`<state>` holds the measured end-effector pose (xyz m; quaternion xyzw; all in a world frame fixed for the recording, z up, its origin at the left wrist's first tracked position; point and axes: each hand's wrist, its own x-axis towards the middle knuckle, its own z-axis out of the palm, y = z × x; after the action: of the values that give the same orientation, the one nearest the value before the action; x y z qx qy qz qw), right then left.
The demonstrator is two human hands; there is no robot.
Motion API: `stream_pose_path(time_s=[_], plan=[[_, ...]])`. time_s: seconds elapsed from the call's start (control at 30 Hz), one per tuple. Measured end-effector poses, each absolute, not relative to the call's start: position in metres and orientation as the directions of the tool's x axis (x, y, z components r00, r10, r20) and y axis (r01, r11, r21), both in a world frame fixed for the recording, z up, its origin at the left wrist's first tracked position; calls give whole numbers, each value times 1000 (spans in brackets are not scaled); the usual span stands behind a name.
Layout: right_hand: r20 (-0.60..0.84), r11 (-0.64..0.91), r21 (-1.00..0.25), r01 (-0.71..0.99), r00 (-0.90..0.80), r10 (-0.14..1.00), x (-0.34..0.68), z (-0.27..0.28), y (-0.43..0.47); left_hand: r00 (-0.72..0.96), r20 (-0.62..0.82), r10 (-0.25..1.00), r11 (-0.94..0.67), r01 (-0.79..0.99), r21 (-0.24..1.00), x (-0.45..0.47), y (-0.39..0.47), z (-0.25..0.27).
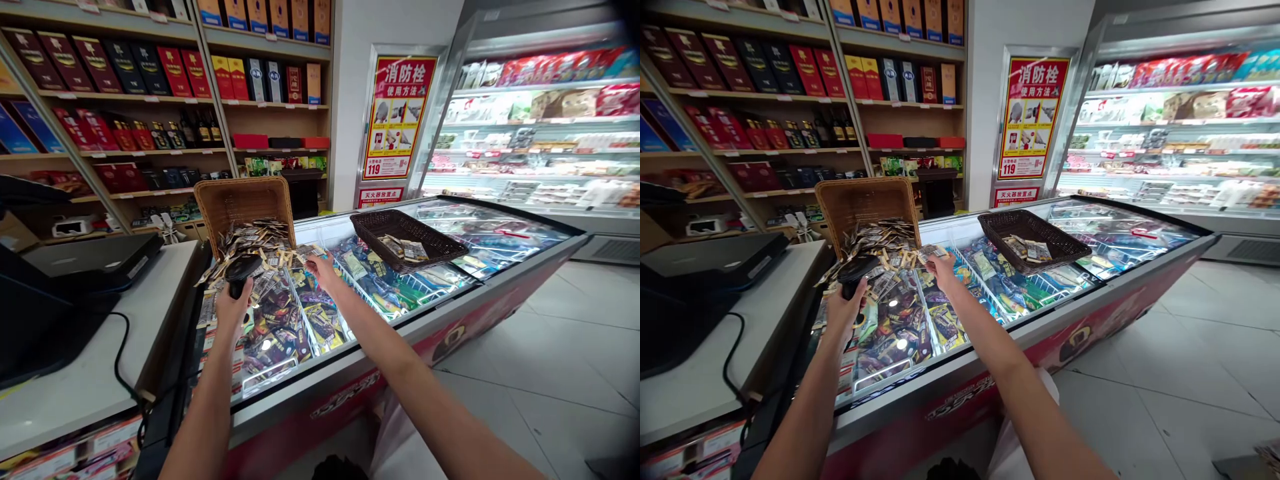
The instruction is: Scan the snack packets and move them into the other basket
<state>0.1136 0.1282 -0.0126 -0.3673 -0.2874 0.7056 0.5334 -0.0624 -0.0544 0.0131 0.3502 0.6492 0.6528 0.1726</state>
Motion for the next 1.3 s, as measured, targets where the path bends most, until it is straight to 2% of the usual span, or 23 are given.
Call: stream_pose_path(time_s=[0.23, 0.4, 0.63, 0.93, 1.07, 1.17, 1.23, 1.3], plan=[[-48, -77, -882, -466, -74, 996, 133, -17, 116, -474, 182, 861, -23, 321, 947, -43, -57, 13], [7, -12, -914, -406, -44, 999, 139, -3, 108, -363, 178, 915, 6, 451, 892, -39, -56, 10], [29, 26, -917, -399, 0, 1000, 139, -6, 107, -393, 184, 901, 4, 433, 901, -46, -53, 5], [-6, 3, -923, -385, 23, 1000, 131, -7, 109, -441, 185, 878, 25, 428, 903, -43, -51, 9], [-82, 11, -896, -443, 190, 978, 138, 0, 123, -569, 164, 806, 45, 335, 941, -52, -46, 10], [-39, 162, -866, -472, 387, 921, 166, 14, 144, -686, 159, 710, 26, 251, 968, -63, -41, 11], [20, 283, -859, -427, 524, 852, 191, 23, 157, -729, 165, 665, -14, 209, 978, -68, -40, 12], [41, 331, -865, -377, 605, 796, 210, 26, 166, -752, 163, 638, -62, 161, 985, -71, -41, 14]])
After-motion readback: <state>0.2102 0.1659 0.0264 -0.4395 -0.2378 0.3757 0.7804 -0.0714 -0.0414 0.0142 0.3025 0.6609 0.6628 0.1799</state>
